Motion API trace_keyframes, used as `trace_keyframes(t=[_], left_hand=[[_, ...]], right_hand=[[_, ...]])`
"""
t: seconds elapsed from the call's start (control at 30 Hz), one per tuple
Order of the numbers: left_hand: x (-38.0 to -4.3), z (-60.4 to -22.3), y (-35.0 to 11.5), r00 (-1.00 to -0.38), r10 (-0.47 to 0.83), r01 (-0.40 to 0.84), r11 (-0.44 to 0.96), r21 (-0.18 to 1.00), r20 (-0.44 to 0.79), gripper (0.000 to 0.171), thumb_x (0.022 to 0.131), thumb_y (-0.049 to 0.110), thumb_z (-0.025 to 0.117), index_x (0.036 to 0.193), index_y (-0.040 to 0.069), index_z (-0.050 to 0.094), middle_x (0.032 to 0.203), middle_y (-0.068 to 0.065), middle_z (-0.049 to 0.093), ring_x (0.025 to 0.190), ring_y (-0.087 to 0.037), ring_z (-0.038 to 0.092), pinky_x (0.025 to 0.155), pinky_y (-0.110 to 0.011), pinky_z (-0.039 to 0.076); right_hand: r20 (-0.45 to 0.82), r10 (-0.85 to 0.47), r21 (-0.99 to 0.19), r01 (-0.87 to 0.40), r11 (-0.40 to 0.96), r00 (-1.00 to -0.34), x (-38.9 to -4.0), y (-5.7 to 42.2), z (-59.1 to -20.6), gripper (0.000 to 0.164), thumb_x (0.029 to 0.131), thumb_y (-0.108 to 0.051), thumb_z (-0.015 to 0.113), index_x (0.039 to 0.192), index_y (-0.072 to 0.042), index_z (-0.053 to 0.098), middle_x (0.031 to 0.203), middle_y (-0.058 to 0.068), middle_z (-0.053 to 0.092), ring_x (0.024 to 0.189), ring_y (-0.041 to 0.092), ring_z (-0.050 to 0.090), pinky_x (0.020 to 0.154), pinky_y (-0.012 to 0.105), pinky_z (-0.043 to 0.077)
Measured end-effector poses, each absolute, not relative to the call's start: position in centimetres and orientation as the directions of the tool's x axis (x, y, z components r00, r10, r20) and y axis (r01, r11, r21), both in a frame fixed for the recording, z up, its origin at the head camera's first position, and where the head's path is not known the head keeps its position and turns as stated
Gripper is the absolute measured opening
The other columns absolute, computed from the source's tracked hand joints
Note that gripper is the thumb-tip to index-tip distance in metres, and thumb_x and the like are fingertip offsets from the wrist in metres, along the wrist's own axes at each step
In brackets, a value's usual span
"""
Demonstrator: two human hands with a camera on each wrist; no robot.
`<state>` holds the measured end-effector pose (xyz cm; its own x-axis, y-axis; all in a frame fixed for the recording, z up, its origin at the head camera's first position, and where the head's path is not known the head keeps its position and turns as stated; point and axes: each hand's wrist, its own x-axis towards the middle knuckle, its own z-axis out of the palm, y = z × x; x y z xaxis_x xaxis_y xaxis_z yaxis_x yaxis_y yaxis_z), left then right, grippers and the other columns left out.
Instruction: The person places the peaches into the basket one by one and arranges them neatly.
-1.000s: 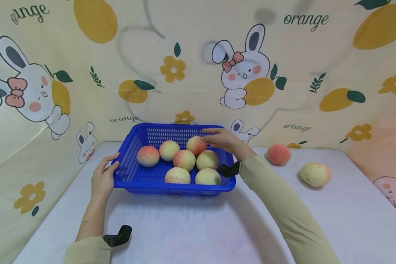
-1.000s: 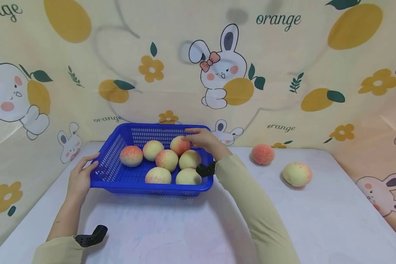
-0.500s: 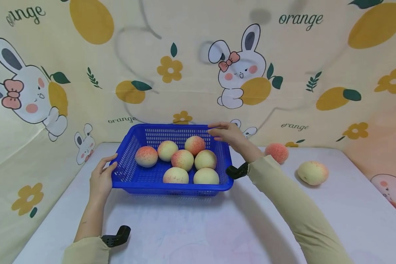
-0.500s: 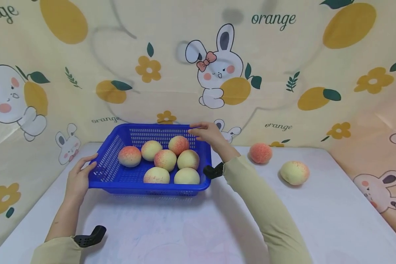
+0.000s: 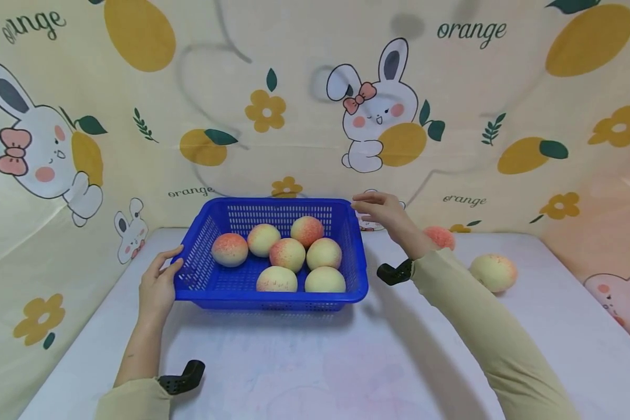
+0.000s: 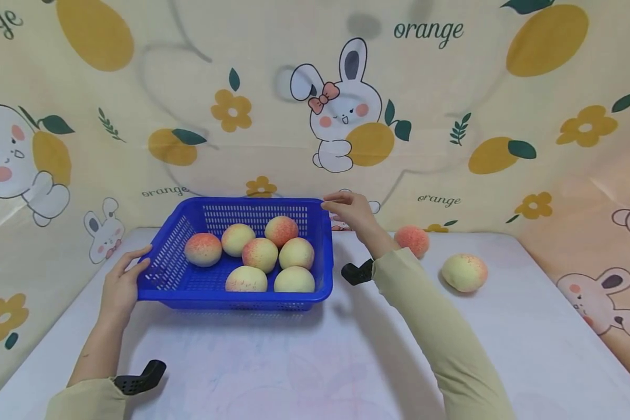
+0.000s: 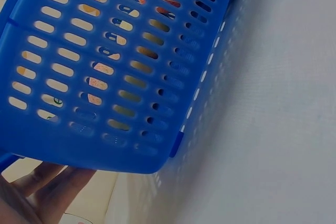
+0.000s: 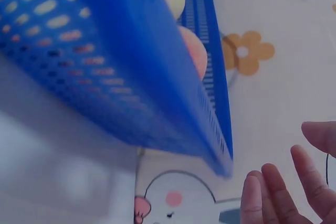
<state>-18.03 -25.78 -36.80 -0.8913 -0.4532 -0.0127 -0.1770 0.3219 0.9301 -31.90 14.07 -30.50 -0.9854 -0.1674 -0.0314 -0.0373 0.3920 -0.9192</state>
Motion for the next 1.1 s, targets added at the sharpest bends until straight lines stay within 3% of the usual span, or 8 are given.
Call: trace_keyframes(t=[0.37,0.63,0.8,1.1], left_hand=[[-18.1,-36.9,-25.8,-0.885,-0.465,-0.189,0.315,0.93,-0.023,0.043,0.102,0.037,0.039,0.141,0.021,0.047,0.146,-0.019,0.044,0.127,-0.04,0.048,0.1,-0.05,0.039],[-18.1,-36.9,-25.9,-0.883,-0.469,-0.203,0.331,0.922,-0.026,0.043,0.102,0.037,0.04,0.141,0.022,0.048,0.143,-0.019,0.048,0.123,-0.037,0.052,0.084,-0.032,0.044],[-18.1,-36.8,-25.9,-0.886,-0.463,-0.199,0.33,0.923,-0.026,0.044,0.102,0.038,0.039,0.142,0.022,0.047,0.144,-0.019,0.046,0.124,-0.038,0.051,0.092,-0.041,0.043],[-18.0,-36.9,-25.7,-0.889,-0.458,-0.195,0.319,0.928,-0.029,0.044,0.102,0.038,0.038,0.142,0.021,0.046,0.146,-0.02,0.044,0.127,-0.04,0.048,0.1,-0.051,0.039]], right_hand=[[-0.019,-0.04,-0.932,0.003,0.363,-0.999,-31.9,16.8,-31.3,0.043,0.095,-0.026,0.06,0.129,-0.002,0.055,0.133,0.018,0.055,0.124,0.031,0.05,0.103,0.042,0.041],[-0.037,0.081,-0.941,0.062,0.333,-0.996,-31.3,18.9,-32.2,0.042,0.093,-0.027,0.061,0.128,-0.004,0.056,0.126,0.008,0.056,0.117,0.024,0.051,0.104,0.039,0.039],[0.014,0.103,-0.923,0.027,0.384,-0.995,-31.1,20.8,-32.9,0.044,0.093,-0.029,0.062,0.127,-0.002,0.057,0.115,0.002,0.059,0.113,0.022,0.05,0.102,0.037,0.038],[0.042,0.172,-0.872,0.048,0.486,-0.984,-30.3,23.6,-33.9,0.042,0.093,-0.032,0.061,0.123,-0.003,0.06,0.114,0.005,0.06,0.106,0.016,0.052,0.101,0.037,0.038]])
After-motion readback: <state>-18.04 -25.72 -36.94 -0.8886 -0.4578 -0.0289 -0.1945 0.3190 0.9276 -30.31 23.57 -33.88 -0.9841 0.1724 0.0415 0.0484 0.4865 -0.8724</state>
